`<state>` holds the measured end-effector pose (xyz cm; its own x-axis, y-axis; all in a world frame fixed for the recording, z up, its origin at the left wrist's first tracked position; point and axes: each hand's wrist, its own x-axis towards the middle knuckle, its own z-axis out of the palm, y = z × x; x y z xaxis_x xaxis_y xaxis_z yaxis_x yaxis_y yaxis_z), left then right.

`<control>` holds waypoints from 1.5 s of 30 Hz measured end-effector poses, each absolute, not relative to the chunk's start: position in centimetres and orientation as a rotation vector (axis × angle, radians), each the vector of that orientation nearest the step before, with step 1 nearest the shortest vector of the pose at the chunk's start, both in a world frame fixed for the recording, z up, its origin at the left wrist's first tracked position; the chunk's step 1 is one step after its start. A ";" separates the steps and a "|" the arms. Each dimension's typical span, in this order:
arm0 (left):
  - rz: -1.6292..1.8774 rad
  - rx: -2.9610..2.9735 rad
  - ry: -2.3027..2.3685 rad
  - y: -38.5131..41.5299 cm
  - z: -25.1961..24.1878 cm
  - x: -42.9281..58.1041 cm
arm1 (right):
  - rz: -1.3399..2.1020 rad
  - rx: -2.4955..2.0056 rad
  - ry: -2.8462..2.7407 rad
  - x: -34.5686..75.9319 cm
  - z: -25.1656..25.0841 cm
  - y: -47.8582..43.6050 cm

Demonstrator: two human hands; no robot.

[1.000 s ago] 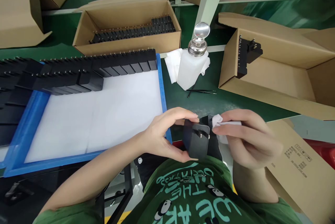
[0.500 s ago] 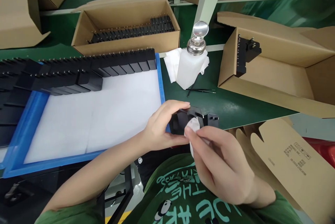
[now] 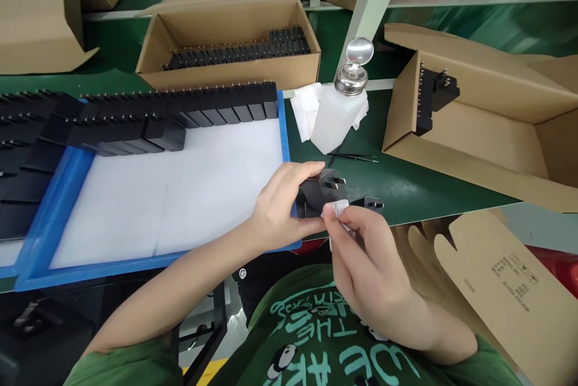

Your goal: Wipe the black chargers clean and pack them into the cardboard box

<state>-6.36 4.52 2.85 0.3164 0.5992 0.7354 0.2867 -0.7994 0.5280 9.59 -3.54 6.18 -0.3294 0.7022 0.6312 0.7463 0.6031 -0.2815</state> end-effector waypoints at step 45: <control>1.527 1.960 0.192 5.0 3.1 -6.2 | 0.065 -1.354 -1.579 17.9 3.5 -4.5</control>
<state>-6.23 5.00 3.12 0.3146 0.4794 0.8193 -0.2621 -0.7857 0.5604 17.88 -4.52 3.50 0.1419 0.7621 0.6317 0.7075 0.3683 -0.6032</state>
